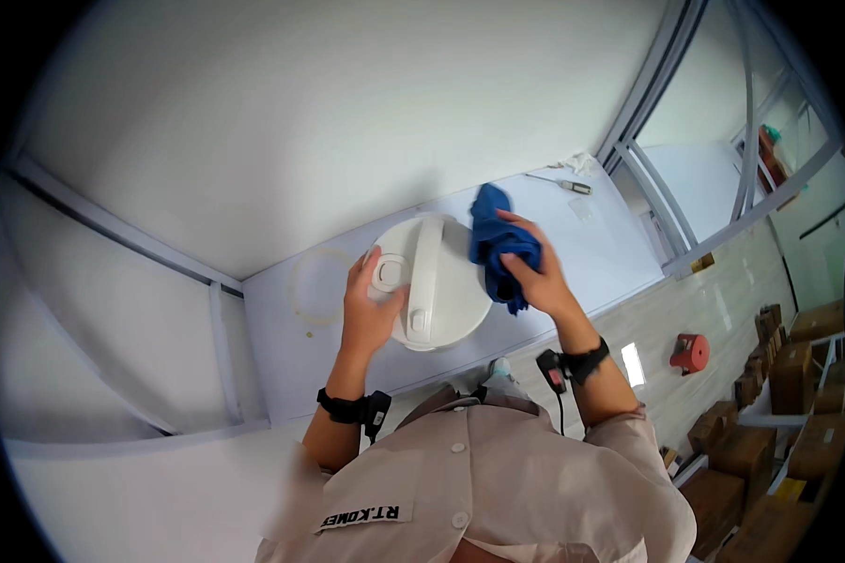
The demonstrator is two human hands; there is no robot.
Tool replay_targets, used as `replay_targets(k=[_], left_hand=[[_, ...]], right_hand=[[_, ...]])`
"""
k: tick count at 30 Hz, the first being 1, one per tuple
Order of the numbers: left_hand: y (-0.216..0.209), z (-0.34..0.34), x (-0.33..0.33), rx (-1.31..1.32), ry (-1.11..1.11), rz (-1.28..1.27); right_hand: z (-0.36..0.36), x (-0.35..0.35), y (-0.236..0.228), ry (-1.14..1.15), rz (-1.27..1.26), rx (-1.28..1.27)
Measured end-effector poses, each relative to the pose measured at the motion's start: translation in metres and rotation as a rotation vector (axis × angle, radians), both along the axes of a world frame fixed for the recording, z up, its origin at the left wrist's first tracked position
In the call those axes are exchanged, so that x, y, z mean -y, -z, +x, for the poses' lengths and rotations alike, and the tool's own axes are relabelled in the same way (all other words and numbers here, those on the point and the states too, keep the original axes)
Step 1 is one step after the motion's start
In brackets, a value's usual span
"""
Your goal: The person uses a screwdriver to tighten screws on the underside of a white plastic appliance component. They then wipe the top surface of the component with a blue cloth and continue to tighten screws on the underside.
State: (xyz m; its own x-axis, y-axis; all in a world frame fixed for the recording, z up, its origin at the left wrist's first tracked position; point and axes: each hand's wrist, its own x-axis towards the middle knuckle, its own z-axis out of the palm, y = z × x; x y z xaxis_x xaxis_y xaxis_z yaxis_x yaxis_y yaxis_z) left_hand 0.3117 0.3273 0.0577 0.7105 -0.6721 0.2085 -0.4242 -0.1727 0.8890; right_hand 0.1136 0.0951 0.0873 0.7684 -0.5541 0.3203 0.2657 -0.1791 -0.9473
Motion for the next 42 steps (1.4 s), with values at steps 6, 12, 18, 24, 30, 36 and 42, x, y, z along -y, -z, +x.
replay_targets(k=[6, 12, 18, 24, 30, 36, 42], left_hand=[[0.0, -0.002, -0.005, -0.013, -0.045, 0.0], [0.002, -0.001, -0.001, -0.066, -0.035, -0.037], [0.011, 0.004, -0.001, -0.099, -0.03, -0.054], [0.01, 0.002, -0.001, -0.033, -0.041, -0.043], [0.004, -0.001, -0.002, 0.028, -0.037, -0.041], [0.008, -0.008, -0.013, 0.042, -0.107, -0.006], [-0.011, -0.029, -0.045, -0.089, -0.123, 0.085]], right_hand=[[0.002, -0.018, 0.051, 0.007, 0.286, -0.102], [-0.019, -0.04, 0.153, 0.2, 0.334, -0.064], [-0.022, -0.042, 0.135, 0.147, 0.469, -0.043], [-0.024, -0.063, 0.089, 0.162, -0.288, 0.241], [-0.036, -0.072, 0.14, 0.182, -0.322, 0.014], [-0.036, -0.083, 0.144, 0.163, -0.159, -0.157], [-0.003, -0.038, 0.115, 0.17, -0.143, -0.486]])
